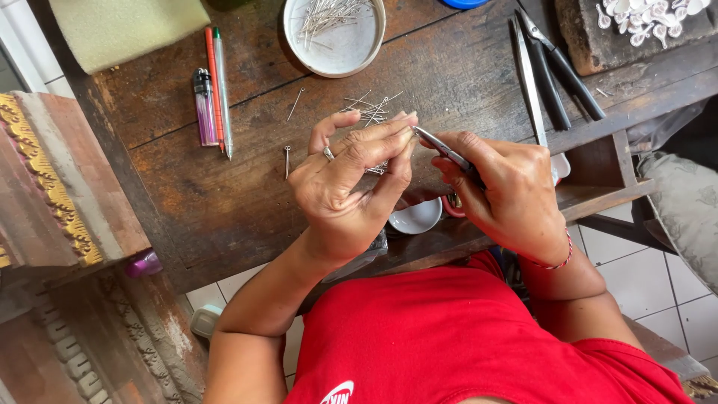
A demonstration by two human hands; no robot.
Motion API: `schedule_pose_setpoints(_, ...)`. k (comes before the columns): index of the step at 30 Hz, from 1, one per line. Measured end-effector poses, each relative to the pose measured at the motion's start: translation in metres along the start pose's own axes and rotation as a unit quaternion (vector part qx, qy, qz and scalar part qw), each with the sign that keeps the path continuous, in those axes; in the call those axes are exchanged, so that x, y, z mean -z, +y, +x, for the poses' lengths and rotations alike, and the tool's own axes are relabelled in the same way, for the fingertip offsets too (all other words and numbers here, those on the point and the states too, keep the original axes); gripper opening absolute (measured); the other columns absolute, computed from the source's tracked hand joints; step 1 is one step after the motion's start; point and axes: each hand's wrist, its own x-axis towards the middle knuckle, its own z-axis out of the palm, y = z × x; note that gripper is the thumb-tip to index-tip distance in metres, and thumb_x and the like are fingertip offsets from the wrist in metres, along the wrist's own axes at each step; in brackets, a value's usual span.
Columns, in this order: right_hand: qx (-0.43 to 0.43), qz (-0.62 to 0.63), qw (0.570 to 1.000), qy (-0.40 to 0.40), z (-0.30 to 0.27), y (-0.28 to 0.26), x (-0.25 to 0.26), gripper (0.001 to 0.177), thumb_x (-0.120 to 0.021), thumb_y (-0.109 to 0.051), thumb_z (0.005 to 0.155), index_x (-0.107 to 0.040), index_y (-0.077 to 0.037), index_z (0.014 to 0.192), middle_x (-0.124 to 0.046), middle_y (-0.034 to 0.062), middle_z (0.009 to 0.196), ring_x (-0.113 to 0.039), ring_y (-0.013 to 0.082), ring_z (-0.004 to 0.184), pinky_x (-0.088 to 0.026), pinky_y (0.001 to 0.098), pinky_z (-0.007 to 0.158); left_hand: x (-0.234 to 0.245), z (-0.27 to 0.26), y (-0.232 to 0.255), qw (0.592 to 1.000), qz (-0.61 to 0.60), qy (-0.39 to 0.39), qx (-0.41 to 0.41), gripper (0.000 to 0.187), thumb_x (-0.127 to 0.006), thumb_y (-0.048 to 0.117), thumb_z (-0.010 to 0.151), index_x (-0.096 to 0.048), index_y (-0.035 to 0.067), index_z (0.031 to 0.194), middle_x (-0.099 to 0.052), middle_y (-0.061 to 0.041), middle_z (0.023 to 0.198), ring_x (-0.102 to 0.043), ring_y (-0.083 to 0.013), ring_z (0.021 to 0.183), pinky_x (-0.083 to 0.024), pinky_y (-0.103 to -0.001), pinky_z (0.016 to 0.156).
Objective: The person is using pliers to bend and finish small silver pins at a jewelry workshop.
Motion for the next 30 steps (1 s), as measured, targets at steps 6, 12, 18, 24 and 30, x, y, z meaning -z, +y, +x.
schedule_pose_setpoints(6, -0.011, -0.092, 0.996, -0.015, -0.004, 0.006, 0.002, 0.013, -0.067, -0.019, 0.110, -0.070, -0.011, 0.119, -0.061, 0.0037, 0.066, -0.060, 0.0236, 0.058, -0.038, 0.0379, 0.049, 0.008, 0.006, -0.001, 0.989, 0.117, -0.055, -0.069, 0.009, -0.072, 0.003, 0.099, -0.074, 0.007, 0.107, -0.079, -0.008, 0.115, -0.079, -0.0231, 0.109, -0.041, -0.047, 0.110)
schedule_pose_setpoints(12, 0.039, -0.077, 0.996, 0.002, 0.004, 0.000, 0.009, 0.030, -0.067, -0.008, 0.111, -0.069, -0.010, 0.141, -0.065, 0.0054, 0.085, -0.061, 0.0241, 0.072, -0.043, 0.0369, 0.060, 0.003, 0.001, -0.002, 0.998, 0.048, -0.020, -0.027, 0.017, -0.079, -0.004, 0.093, -0.072, 0.009, 0.102, -0.080, -0.008, 0.107, -0.080, -0.0219, 0.105, -0.047, -0.040, 0.100)
schedule_pose_setpoints(18, 0.094, -0.112, 0.981, 0.125, 0.005, 0.006, -0.008, 0.040, -0.054, 0.006, 0.097, -0.076, -0.009, 0.127, -0.054, 0.0031, 0.082, -0.050, 0.0273, 0.073, -0.033, 0.0440, 0.081, 0.001, 0.002, 0.011, 0.899, -0.327, 0.014, 0.291, 0.003, -0.067, 0.003, 0.097, -0.068, 0.005, 0.096, -0.077, -0.013, 0.100, -0.076, -0.0161, 0.095, -0.064, -0.027, 0.089)
schedule_pose_setpoints(24, 0.077, -0.057, 0.988, 0.119, -0.001, 0.009, -0.019, 0.048, -0.051, 0.020, 0.096, -0.072, -0.001, 0.134, -0.053, 0.0114, 0.088, -0.051, 0.0284, 0.072, -0.045, 0.0398, 0.067, -0.006, -0.005, 0.004, 0.872, -0.386, 0.021, 0.300, 0.006, -0.065, 0.002, 0.100, -0.066, 0.006, 0.096, -0.076, -0.014, 0.103, -0.077, -0.0195, 0.098, -0.067, -0.032, 0.095)
schedule_pose_setpoints(30, 0.064, -0.073, 0.988, 0.118, -0.001, 0.008, -0.021, 0.048, -0.055, 0.018, 0.096, -0.074, -0.004, 0.134, -0.052, 0.0098, 0.086, -0.051, 0.0263, 0.070, -0.044, 0.0384, 0.064, -0.008, -0.008, 0.003, 0.864, -0.411, 0.039, 0.288, 0.006, -0.065, -0.002, 0.098, -0.067, 0.003, 0.095, -0.075, -0.016, 0.103, -0.077, -0.0227, 0.099, -0.069, -0.035, 0.095)
